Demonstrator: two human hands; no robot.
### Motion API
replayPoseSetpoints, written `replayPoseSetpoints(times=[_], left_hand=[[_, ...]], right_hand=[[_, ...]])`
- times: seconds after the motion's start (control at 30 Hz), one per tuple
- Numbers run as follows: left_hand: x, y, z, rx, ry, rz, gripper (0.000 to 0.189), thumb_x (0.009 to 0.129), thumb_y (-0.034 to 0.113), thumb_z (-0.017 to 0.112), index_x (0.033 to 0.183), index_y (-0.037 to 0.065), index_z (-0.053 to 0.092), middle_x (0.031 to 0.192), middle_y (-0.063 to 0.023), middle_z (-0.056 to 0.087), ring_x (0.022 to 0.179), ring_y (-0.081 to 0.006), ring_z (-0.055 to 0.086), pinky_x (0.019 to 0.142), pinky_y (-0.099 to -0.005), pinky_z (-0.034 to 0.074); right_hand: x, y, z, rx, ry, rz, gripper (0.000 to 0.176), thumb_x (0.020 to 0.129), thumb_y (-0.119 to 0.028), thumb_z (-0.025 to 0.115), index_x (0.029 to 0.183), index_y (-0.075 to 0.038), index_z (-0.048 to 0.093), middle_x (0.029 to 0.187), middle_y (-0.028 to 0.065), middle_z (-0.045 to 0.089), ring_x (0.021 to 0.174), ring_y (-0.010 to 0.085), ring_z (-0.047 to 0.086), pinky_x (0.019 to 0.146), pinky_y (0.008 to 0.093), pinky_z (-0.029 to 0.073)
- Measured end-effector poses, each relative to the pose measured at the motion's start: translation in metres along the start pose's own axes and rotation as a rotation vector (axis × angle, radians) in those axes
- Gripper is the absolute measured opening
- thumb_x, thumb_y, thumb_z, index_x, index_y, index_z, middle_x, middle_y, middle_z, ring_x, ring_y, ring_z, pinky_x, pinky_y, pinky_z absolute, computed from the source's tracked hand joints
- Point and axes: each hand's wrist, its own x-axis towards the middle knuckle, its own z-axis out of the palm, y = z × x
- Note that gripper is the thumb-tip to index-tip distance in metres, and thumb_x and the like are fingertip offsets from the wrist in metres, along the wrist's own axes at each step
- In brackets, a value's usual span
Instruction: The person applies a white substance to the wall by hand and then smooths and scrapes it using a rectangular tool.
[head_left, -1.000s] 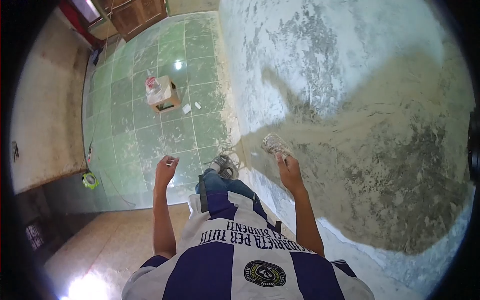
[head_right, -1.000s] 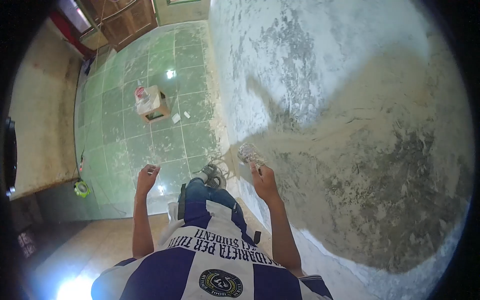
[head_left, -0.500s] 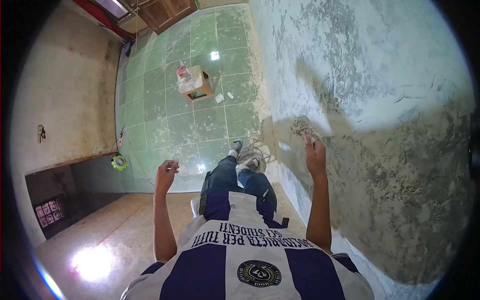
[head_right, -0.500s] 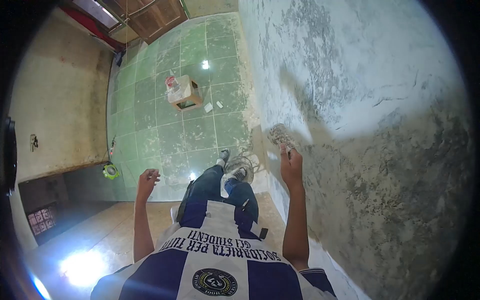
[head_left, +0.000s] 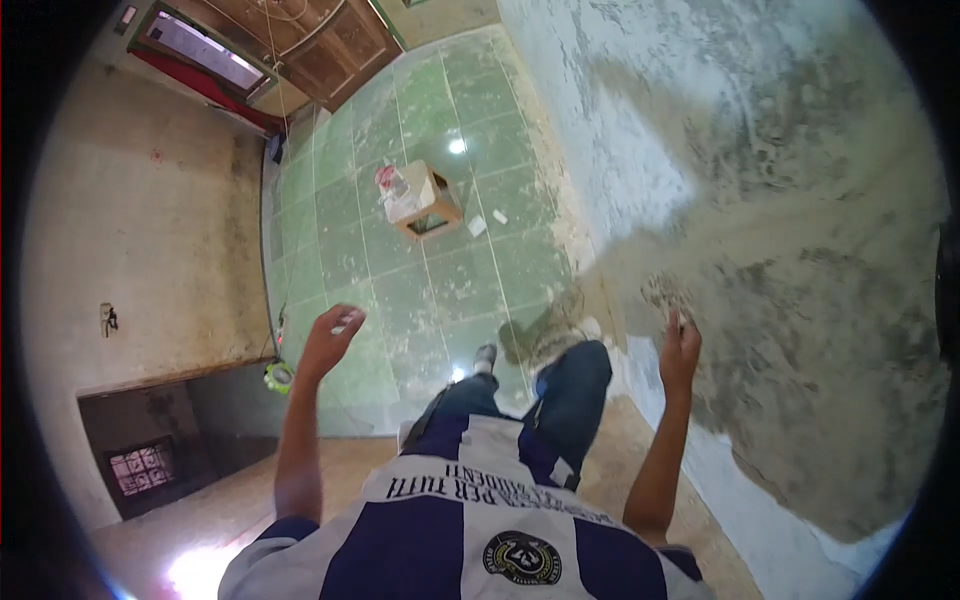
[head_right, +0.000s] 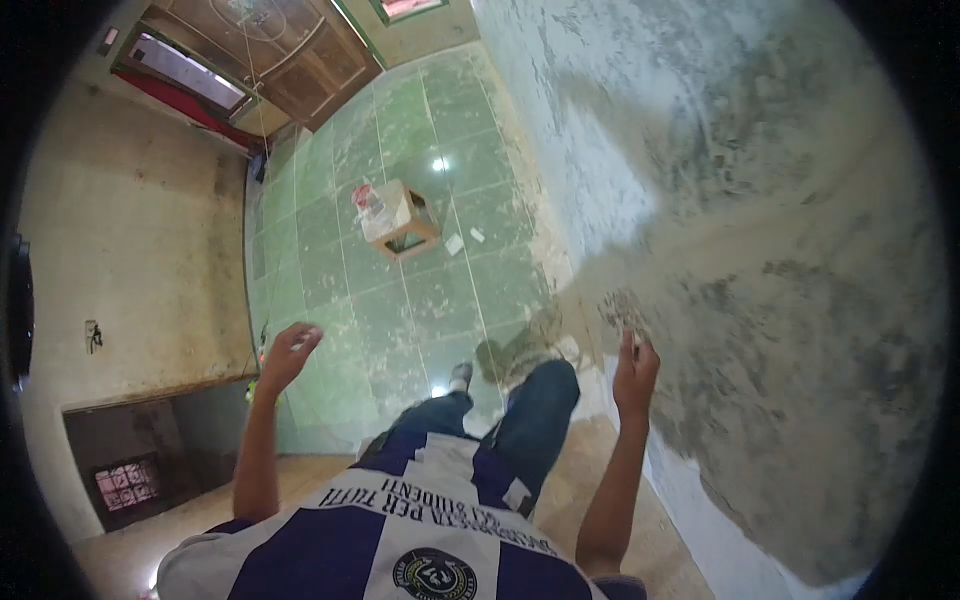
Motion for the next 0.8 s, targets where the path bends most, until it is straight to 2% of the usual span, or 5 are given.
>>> replayPoseSetpoints(times=[0.13, 0.2, 0.33, 0.47, 0.8], left_hand=[[0.018, -0.2, -0.066, -0.056, 0.13, 0.239, 0.027, 0.096, 0.026, 0.06, 0.109, 0.003, 0.066, 0.103, -0.008, 0.07, 0.089, -0.0167, 0.067, 0.074, -0.031, 0.054], [0.021, -0.293, -0.075, -0.544, 0.378, -0.122, 0.033, 0.097, 0.028, 0.055, 0.116, 0.003, 0.064, 0.105, -0.0067, 0.069, 0.088, -0.0158, 0.066, 0.075, -0.0315, 0.054], [-0.025, -0.45, 0.091, -0.636, 0.636, -0.006, 0.042, 0.096, 0.038, 0.057, 0.121, 0.005, 0.063, 0.108, -0.0064, 0.068, 0.094, -0.0151, 0.064, 0.075, -0.031, 0.052], [-0.122, -0.456, 0.176, -0.839, 0.476, -0.588, 0.037, 0.095, 0.034, 0.064, 0.115, 0.003, 0.066, 0.101, -0.0082, 0.07, 0.092, -0.0168, 0.066, 0.069, -0.033, 0.054], [-0.161, -0.532, 0.11, -0.952, 0.752, -0.651, 0.045, 0.096, 0.039, 0.062, 0.121, 0.001, 0.061, 0.107, -0.0126, 0.069, 0.095, -0.0217, 0.068, 0.075, -0.0347, 0.055]], right_hand=[[-0.001, 0.095, 0.056, -0.335, 0.465, -0.5, 0.047, 0.103, -0.03, 0.051, 0.067, -0.006, 0.033, 0.063, -0.0025, 0.029, 0.06, 0.0103, 0.03, 0.054, 0.0334, 0.028], [-0.014, 0.114, 0.088, -0.191, 0.386, -0.378, 0.045, 0.102, -0.028, 0.052, 0.068, -0.004, 0.035, 0.063, -0.0001, 0.03, 0.061, 0.0116, 0.03, 0.054, 0.0348, 0.028], [-0.022, 0.12, 0.183, 0.096, 0.312, -0.236, 0.043, 0.103, -0.025, 0.052, 0.069, -0.003, 0.036, 0.065, -0.001, 0.028, 0.062, 0.0109, 0.028, 0.055, 0.0336, 0.028], [-0.062, 0.022, 0.25, 0.426, 0.336, -0.261, 0.041, 0.102, -0.026, 0.053, 0.069, -0.005, 0.04, 0.065, -0.0044, 0.029, 0.061, 0.0085, 0.027, 0.054, 0.0295, 0.026], [-0.055, -0.069, 0.417, 0.405, -0.188, -0.441, 0.019, 0.1, -0.015, 0.057, 0.1, 0.001, 0.066, 0.087, -0.0042, 0.062, 0.084, 0.0029, 0.051, 0.073, 0.0194, 0.042]])
